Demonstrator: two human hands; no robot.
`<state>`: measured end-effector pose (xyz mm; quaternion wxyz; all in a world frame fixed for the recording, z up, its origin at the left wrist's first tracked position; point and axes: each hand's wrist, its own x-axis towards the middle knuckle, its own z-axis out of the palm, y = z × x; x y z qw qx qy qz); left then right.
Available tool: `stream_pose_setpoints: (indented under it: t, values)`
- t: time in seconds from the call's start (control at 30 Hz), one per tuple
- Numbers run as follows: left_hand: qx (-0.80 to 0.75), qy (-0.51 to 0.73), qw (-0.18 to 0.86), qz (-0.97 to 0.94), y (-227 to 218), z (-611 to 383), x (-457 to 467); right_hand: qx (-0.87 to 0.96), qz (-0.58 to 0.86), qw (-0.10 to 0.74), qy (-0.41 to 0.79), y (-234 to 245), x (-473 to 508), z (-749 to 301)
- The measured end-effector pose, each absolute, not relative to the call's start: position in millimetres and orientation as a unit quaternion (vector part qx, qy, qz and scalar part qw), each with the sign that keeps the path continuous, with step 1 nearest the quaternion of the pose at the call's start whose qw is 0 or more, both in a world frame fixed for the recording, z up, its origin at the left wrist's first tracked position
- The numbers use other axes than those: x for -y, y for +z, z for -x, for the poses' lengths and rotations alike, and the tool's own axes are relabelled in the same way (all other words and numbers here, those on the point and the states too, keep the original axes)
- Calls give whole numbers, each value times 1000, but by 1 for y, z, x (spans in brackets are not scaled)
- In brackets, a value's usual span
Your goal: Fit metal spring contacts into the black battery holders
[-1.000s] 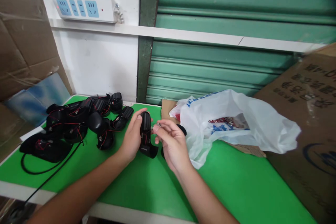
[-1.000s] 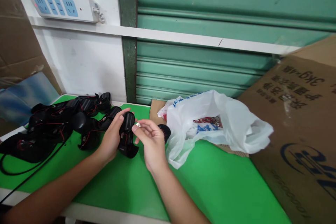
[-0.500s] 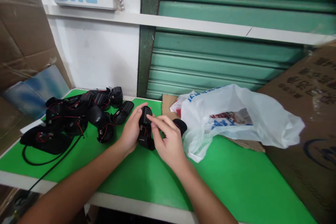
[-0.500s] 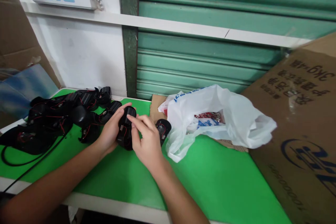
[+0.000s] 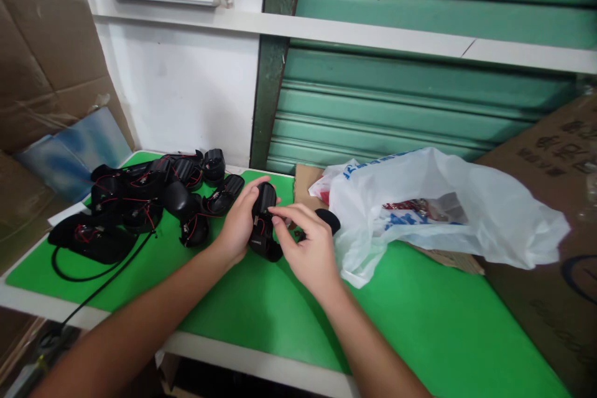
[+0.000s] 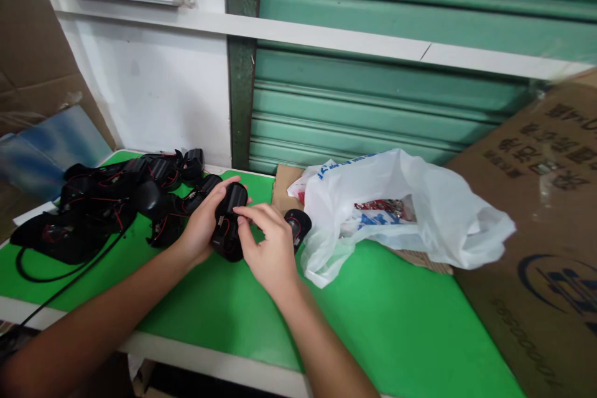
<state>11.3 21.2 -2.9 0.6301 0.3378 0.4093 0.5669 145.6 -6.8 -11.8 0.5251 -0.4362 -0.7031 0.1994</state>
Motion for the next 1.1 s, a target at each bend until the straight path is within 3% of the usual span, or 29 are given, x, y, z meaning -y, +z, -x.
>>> stream_pose_setpoints:
  t: [0.47,1.1]
  values:
    - [-471,548,547,-424,-4,-10,-22,702,448,523,184,-16,4,-148]
    - [-449,530,582,-423,-8,-8,-25,764,383,499,146,-11,1,-153]
